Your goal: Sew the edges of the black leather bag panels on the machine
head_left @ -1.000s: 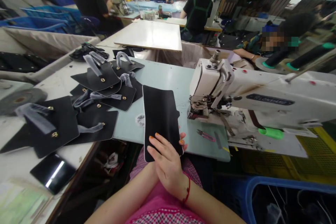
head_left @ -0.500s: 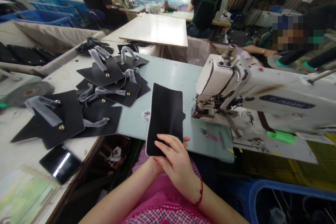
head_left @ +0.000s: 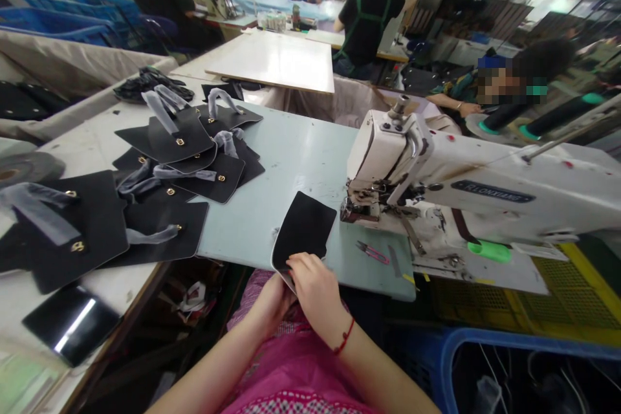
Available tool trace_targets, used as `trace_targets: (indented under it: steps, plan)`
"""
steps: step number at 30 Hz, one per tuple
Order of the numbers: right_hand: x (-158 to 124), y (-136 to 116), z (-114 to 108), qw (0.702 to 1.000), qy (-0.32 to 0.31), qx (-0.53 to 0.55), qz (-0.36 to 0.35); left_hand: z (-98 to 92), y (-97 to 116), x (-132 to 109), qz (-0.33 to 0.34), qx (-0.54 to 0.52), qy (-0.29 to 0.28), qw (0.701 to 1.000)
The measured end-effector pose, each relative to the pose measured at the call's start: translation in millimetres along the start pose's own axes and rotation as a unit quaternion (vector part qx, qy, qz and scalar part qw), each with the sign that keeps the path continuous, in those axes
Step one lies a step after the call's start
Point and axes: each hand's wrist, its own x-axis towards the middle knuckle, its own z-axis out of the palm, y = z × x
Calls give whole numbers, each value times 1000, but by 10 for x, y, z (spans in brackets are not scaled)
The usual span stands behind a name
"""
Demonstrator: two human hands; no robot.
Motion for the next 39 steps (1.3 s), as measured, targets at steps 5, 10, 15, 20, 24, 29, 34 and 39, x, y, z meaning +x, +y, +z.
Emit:
trace_targets:
  steps: [5,10,15,20,24,29,34,39]
  plan:
    - [208,31,-258,997,-27,-61,-43,-116,298,-218,208,150,54,965]
    - [387,-164,-674,978,-68,-61,-188,-142,811,-498,224,325,-82,915]
    - [392,-252,-1051,957,-127,23,-259,-187,1324,-646,243,467,-188,829]
    - [232,-110,-1290,945,-184,124,-240,-211,1497,-642,260,525,-284,760]
    - [51,13,-1422,935,-223,178,-210,-136,1454,-678,277,486,-356,749]
    - [-168,160,-1542,933,-227,219,-176,-214,1404,-755,277,467,-351,762]
    - [-449,573,-1681,961,-37,266,70,-701,1430,-678,264,410,-160,858]
    - [-398,585,-1492,899,-34,435,47,-598,1385,-568,118,282,-124,944]
